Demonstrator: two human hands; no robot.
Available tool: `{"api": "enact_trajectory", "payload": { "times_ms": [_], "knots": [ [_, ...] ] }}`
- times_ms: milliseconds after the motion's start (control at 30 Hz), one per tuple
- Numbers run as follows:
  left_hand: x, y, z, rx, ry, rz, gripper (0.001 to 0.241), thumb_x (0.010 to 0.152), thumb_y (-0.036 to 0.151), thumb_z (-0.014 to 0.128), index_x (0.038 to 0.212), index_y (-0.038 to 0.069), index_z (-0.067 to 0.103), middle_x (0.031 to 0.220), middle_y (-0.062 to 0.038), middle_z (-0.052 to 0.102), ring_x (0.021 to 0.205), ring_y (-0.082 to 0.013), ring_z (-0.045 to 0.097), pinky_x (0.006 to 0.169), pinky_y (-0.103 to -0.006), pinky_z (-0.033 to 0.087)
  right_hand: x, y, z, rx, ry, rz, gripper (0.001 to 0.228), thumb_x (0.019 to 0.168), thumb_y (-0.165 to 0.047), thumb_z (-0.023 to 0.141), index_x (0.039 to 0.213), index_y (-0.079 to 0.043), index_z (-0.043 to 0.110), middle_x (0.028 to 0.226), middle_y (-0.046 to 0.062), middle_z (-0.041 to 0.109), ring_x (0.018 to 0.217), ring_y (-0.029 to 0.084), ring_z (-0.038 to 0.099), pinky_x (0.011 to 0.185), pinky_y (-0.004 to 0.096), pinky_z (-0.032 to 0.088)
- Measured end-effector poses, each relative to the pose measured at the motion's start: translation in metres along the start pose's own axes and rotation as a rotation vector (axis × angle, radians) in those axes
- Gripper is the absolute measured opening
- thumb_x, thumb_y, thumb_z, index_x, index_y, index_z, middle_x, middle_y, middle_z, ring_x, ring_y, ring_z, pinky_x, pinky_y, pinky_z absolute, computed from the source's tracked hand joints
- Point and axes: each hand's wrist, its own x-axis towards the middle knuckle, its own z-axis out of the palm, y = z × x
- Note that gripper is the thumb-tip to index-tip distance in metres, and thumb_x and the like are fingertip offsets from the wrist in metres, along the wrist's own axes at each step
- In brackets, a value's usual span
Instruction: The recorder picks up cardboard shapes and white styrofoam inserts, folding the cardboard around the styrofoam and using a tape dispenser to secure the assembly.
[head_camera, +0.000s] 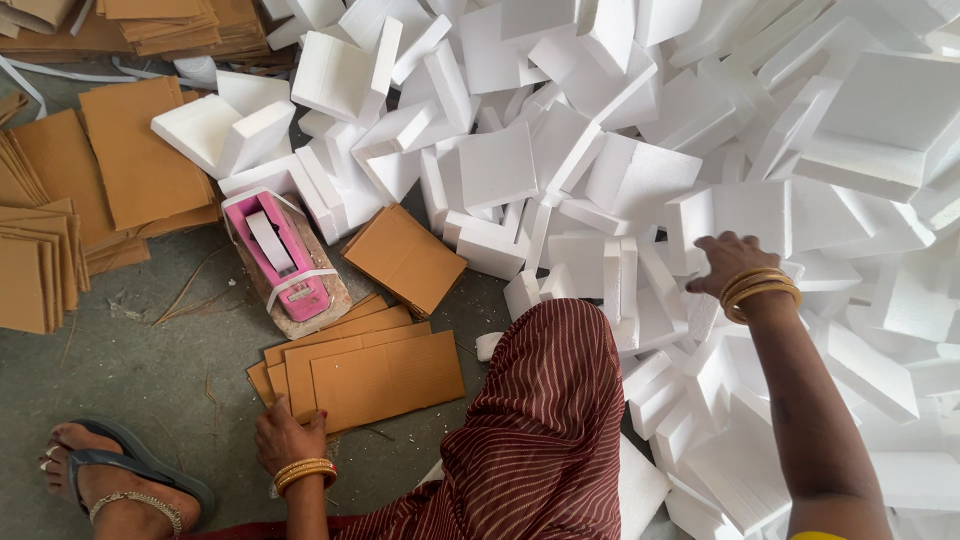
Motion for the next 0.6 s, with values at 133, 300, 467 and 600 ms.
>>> {"api": "enact_trajectory", "payload": {
  "times_ms": [133,300,467,600],
  "knots": [
    [0.003,-0.002,0.004,-0.021,-0.006,-0.009,0.077,0.078,0.04,0.085,0.146,0.019,0.053,0.147,-0.013,0.051,0.136,-0.0355,0.051,0.107,-0.0542,0.046,-0.01,0.022,0.013,0.042,0.041,0.021,0.069,0.084,-0.033,0.074,0.148,-0.024,0.052,0.144,0.011,0.057,0.127,0.034,0.061,0.105,0.048,0.052],
    [0.006,-0.007,0.012,-0.011,0.017,0.019,0.075,0.079,0.04,0.085,0.144,0.019,0.055,0.146,-0.013,0.051,0.135,-0.036,0.05,0.109,-0.055,0.044,-0.061,0.024,-0.04,0.169,0.366,0.027,0.06,0.087,-0.015,0.063,0.146,-0.022,0.059,0.144,0.014,0.059,0.115,0.039,0.068,0.097,0.051,0.055],
    [0.007,-0.011,0.021,-0.039,0.048,0.058,0.074,0.082,0.045,0.082,0.143,0.014,0.056,0.144,-0.019,0.052,0.133,-0.0393,0.052,0.106,-0.0572,0.045,-0.153,-0.026,-0.12,0.456,0.862,-0.309,0.068,0.086,-0.012,0.078,0.15,-0.012,0.055,0.151,0.018,0.058,0.108,0.037,0.068,0.086,0.046,0.057],
    [0.008,-0.019,0.032,-0.098,0.127,0.118,0.077,0.077,0.044,0.083,0.141,0.009,0.057,0.137,-0.024,0.054,0.129,-0.0444,0.051,0.106,-0.0556,0.045,-0.163,-0.12,-0.127,0.842,0.747,-0.804,0.07,0.088,-0.006,0.081,0.151,-0.005,0.051,0.14,0.018,0.065,0.111,0.025,0.072,0.08,0.032,0.061]
  ]
}}
